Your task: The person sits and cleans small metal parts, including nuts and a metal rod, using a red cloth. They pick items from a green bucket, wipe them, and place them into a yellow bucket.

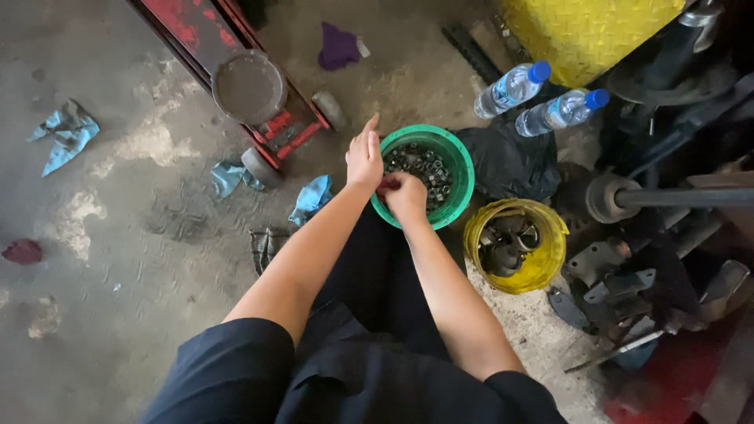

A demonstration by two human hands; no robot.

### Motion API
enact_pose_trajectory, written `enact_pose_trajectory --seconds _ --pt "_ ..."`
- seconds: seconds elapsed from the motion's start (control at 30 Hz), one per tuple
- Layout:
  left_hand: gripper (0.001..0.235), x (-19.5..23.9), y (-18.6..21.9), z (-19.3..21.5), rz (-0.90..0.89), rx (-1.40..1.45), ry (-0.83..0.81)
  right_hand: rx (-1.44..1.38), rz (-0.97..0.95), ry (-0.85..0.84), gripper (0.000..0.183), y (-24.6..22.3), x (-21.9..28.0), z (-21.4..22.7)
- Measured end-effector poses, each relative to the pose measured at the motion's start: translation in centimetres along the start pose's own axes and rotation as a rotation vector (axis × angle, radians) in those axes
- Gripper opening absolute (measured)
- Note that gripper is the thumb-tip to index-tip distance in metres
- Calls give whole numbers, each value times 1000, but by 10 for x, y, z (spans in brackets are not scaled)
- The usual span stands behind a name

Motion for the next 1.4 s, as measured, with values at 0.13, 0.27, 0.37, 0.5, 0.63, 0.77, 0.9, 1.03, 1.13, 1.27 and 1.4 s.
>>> enact_pose_trajectory --seconds 0.13,0.27,0.37,0.5,0.63,0.77,0.9,1.03,1.13,1.27,1.4 --pt "56 8 -2 -1 5 -56 19 34 50 -86 15 6 18 22" --pt "55 -10 -1 0 -57 -51 50 87 62 -244 16 10 11 31" --pt "55 3 0 -1 -38 -40 34 19 24 -216 15 11 19 15" --pt "55 0 -5 0 -25 -12 49 -198 -55 -19 7 -6 -4 -7" --pt "54 1 1 1 -55 -20 74 -334 -101 120 11 9 -36 -21" --pt "53 0 2 3 -20 -21 68 -342 -48 23 18 6 -13 -3" --pt "52 5 14 11 -25 -4 84 -81 91 -134 16 5 11 19" --pt "50 7 16 14 -62 93 130 -40 42 -36 14 2 -1 -3" --pt "49 7 6 10 -62 49 183 -137 -43 179 9 3 -24 -24" --pt "48 2 13 10 -77 1 185 -661 -155 385 11 22 -70 -41" --pt "48 6 20 15 -68 33 165 -435 -30 423 12 20 -53 -32"
Point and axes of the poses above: each hand's wrist, its own x-axis away from the middle knuckle, its own z-axis out of the back of the hand, y = z × x, the point moved 3 cm from there along -x, towards the middle knuckle, and after that the axes turned 3 degrees about x, right-handed, at the moved point
